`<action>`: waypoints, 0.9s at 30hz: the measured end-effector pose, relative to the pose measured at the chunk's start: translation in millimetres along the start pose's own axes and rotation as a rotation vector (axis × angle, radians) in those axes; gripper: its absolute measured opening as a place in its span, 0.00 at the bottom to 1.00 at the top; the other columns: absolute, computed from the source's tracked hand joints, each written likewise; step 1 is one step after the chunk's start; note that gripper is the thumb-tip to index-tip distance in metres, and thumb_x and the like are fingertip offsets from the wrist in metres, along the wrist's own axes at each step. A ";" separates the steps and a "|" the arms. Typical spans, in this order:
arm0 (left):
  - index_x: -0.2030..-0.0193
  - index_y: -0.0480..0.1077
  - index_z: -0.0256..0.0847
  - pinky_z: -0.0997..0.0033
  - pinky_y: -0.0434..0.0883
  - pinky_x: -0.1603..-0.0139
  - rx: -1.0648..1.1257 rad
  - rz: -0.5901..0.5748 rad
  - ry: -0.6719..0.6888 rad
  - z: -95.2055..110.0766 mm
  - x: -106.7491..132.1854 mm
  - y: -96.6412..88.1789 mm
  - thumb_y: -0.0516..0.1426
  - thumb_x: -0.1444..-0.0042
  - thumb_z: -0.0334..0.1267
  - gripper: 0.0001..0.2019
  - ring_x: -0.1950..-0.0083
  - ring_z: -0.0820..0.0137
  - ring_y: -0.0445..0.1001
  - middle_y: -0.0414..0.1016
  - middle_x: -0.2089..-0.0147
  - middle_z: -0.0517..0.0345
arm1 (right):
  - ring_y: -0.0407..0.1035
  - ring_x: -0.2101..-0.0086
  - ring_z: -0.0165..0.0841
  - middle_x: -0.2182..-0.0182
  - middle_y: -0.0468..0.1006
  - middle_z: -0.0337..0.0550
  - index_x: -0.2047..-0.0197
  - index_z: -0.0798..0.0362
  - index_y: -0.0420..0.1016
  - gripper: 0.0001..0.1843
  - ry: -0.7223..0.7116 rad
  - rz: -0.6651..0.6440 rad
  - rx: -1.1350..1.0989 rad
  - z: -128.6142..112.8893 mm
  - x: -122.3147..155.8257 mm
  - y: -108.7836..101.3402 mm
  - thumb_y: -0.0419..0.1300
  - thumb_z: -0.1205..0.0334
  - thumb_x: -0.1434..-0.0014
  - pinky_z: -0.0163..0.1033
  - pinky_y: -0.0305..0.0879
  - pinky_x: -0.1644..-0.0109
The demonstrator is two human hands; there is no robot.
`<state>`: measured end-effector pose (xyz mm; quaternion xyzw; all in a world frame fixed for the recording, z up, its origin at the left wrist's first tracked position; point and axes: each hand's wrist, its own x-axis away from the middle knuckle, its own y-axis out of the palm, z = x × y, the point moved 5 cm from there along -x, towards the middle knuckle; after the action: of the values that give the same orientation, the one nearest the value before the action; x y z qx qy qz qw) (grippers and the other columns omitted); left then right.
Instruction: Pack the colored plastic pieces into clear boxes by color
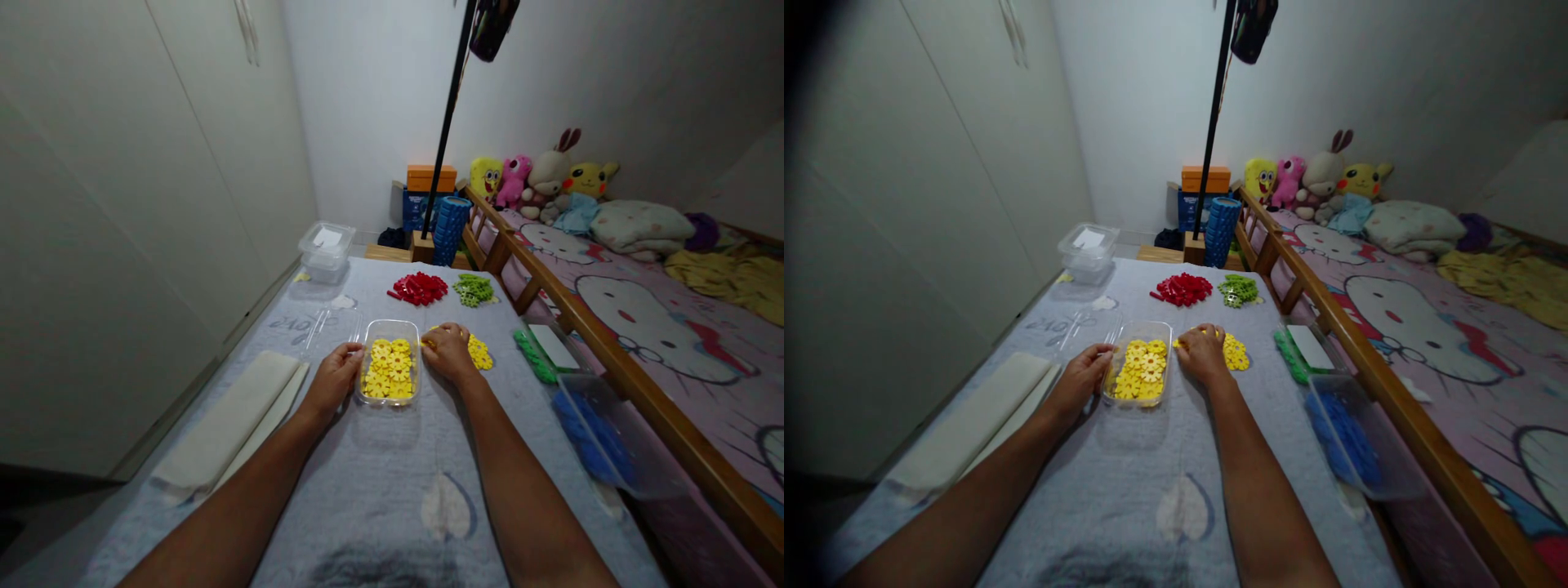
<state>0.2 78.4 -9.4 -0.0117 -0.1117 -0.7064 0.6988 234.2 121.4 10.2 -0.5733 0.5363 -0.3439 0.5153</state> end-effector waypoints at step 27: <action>0.58 0.70 0.39 0.80 0.60 0.81 0.022 -0.006 -0.011 0.2 0.7 1.3 0.63 0.54 0.53 0.22 0.81 0.76 0.66 0.69 0.78 0.66 | 0.69 0.66 0.33 0.69 0.74 0.38 0.65 0.52 0.71 0.08 0.069 0.303 -0.806 1.5 -4.5 -31.8 0.58 0.57 0.47 0.37 0.65 0.57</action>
<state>1.4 77.7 -9.0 -0.0077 -0.1234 -0.7072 0.6961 243.0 122.8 41.1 -0.6318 0.7226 -0.0466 0.2767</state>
